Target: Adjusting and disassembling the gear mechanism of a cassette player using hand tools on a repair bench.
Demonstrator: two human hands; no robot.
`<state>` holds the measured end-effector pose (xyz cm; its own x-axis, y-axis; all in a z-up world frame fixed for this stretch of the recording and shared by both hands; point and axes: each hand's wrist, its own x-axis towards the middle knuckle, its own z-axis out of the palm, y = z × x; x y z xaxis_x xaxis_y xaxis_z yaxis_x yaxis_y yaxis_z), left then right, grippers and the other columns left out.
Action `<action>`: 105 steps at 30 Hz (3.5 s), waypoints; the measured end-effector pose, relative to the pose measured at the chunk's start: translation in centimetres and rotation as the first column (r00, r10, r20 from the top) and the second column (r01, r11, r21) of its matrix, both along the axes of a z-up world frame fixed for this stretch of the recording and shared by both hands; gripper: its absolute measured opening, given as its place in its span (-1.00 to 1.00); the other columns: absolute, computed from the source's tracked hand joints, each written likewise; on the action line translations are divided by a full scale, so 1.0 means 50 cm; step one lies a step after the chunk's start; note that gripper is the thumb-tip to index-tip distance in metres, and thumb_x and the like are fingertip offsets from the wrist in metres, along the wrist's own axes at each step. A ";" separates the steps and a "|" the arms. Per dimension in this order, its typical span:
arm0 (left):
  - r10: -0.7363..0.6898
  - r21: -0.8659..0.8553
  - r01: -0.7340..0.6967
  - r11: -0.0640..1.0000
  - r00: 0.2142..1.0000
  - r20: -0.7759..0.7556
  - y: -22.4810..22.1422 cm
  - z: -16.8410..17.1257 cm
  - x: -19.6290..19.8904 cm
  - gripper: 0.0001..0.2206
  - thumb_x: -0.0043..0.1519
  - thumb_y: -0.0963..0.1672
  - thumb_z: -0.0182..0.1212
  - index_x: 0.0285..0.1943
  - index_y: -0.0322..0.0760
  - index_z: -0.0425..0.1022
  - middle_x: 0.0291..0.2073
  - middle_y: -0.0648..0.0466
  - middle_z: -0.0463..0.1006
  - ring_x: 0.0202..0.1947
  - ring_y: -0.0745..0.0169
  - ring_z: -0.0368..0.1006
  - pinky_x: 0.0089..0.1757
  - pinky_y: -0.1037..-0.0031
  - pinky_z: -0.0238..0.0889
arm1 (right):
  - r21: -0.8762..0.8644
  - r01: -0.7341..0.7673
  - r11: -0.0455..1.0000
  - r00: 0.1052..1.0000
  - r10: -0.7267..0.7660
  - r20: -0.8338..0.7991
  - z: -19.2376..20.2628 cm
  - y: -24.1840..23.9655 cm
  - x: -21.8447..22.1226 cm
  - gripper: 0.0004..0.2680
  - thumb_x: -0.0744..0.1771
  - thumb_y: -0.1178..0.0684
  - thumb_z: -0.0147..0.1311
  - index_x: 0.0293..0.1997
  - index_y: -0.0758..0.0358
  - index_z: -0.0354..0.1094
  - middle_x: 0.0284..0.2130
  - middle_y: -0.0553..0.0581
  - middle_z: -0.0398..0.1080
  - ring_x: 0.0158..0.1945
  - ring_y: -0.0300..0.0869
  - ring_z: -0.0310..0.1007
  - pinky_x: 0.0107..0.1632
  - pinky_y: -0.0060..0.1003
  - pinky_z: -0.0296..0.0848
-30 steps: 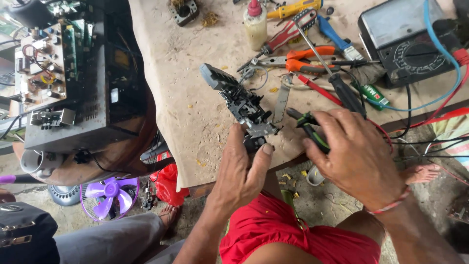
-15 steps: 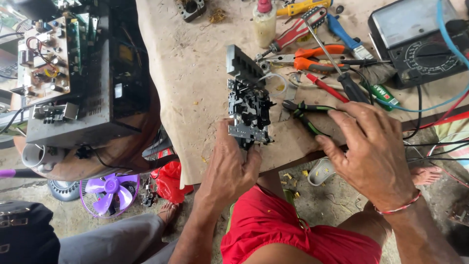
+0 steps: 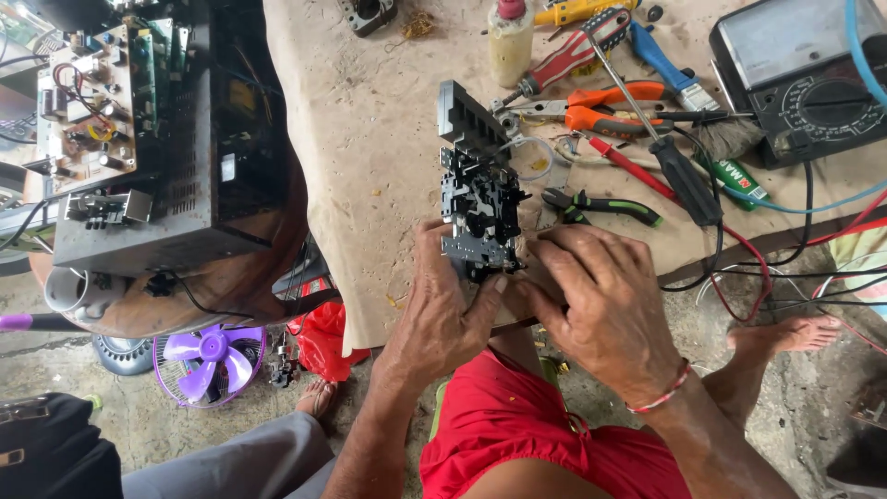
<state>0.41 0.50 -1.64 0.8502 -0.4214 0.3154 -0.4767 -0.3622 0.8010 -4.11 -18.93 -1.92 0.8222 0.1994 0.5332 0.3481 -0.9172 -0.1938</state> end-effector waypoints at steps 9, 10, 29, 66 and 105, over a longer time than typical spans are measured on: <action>-0.111 0.009 0.115 0.993 0.979 -0.168 0.009 0.024 0.001 -0.60 0.42 -0.02 -0.07 0.30 -0.34 0.01 -0.22 0.00 0.36 -0.26 0.14 0.41 -0.21 0.31 0.40 | -0.001 0.035 0.999 0.999 -0.035 -0.003 0.005 -0.039 -0.030 -0.78 0.36 -0.03 0.18 0.05 0.24 0.45 0.02 0.14 0.45 0.11 0.03 0.45 0.10 -0.05 0.32; -0.107 0.041 0.119 0.992 0.968 -0.228 0.010 0.023 0.004 -0.58 0.39 0.06 -0.14 0.25 -0.27 0.05 -0.17 0.00 0.36 -0.18 0.12 0.42 -0.12 0.23 0.42 | 0.008 0.035 0.999 0.999 -0.035 -0.007 0.003 -0.044 -0.035 -0.79 0.36 -0.01 0.17 0.04 0.24 0.44 0.00 0.13 0.45 0.09 0.02 0.46 0.07 -0.06 0.31; -0.266 -0.282 0.187 0.941 0.924 -0.276 0.001 0.047 0.012 -0.67 0.33 0.00 0.17 0.04 -0.25 0.22 -0.30 0.14 0.30 -0.34 0.38 0.29 -0.32 0.56 0.28 | -0.213 0.225 0.951 0.968 -0.243 -0.063 0.010 -0.082 0.016 -0.63 0.36 -0.24 0.09 0.21 0.15 0.38 0.09 0.16 0.42 -0.01 0.09 0.43 -0.06 0.01 0.41; 0.040 0.195 -0.124 0.973 0.921 0.388 -0.099 -0.110 -0.058 -0.43 0.27 -0.22 0.33 0.40 -0.56 0.11 0.13 -0.33 0.51 0.03 -0.35 0.52 0.06 0.11 0.40 | 0.065 0.269 0.961 0.526 -0.090 -0.846 0.101 -0.091 -0.137 -0.76 0.42 -0.16 -0.13 -0.35 0.07 0.34 -0.55 0.16 0.56 -0.30 0.15 0.53 -0.12 -0.04 0.29; 0.031 0.227 -0.138 0.964 0.907 0.419 -0.093 -0.101 -0.048 -0.49 0.17 -0.14 0.50 0.27 -0.39 0.39 0.20 -0.18 0.55 0.16 -0.01 0.56 0.11 0.26 0.44 | -0.080 0.242 0.967 0.424 -0.180 -0.888 0.089 -0.097 -0.079 -0.72 0.40 -0.28 -0.09 -0.26 0.06 0.39 -0.44 0.19 0.57 -0.17 0.23 0.48 -0.07 -0.01 0.34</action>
